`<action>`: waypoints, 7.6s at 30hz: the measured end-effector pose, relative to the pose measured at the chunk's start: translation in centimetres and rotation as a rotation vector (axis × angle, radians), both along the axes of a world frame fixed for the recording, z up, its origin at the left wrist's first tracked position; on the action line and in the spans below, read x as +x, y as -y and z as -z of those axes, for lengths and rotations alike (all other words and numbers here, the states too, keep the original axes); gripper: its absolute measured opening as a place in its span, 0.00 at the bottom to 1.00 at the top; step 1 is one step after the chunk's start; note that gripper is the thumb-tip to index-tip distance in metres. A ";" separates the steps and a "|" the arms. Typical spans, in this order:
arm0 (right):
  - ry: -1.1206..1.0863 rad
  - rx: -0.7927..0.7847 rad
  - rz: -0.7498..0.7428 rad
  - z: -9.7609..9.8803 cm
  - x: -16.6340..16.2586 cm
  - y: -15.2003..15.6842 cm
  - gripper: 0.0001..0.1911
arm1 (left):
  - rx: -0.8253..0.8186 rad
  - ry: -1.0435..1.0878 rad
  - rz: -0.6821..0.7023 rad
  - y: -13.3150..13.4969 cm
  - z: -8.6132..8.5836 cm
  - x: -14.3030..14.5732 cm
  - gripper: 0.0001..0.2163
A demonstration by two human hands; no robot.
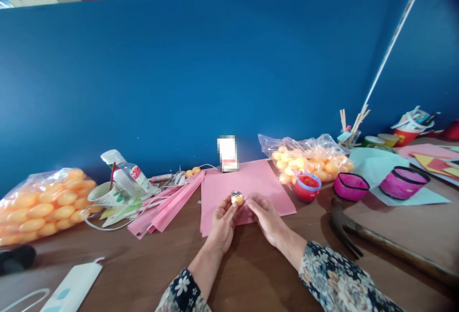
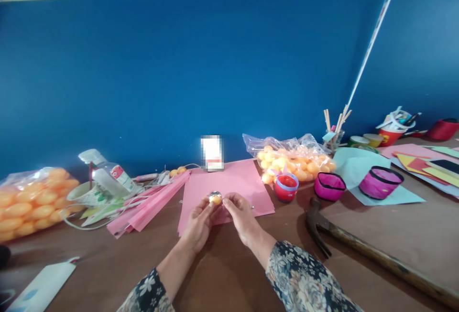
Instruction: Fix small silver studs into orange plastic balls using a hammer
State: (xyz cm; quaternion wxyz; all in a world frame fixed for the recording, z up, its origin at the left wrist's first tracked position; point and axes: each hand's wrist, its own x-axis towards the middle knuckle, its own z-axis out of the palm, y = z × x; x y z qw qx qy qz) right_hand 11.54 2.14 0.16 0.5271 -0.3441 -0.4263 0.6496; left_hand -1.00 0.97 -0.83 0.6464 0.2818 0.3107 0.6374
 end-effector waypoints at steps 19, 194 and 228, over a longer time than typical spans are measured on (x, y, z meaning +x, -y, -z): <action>0.046 0.045 -0.025 -0.2 0.0 0.1 0.11 | -0.016 -0.091 -0.024 0.1 0.2 0.1 0.22; 0.046 -0.034 -0.068 0.0 -0.2 0.0 0.14 | -0.050 -0.083 -0.002 0.4 -0.5 0.3 0.23; 0.075 -0.048 -0.041 0.0 -0.3 -0.1 0.13 | -0.008 -0.213 -0.100 0.0 0.2 0.3 0.22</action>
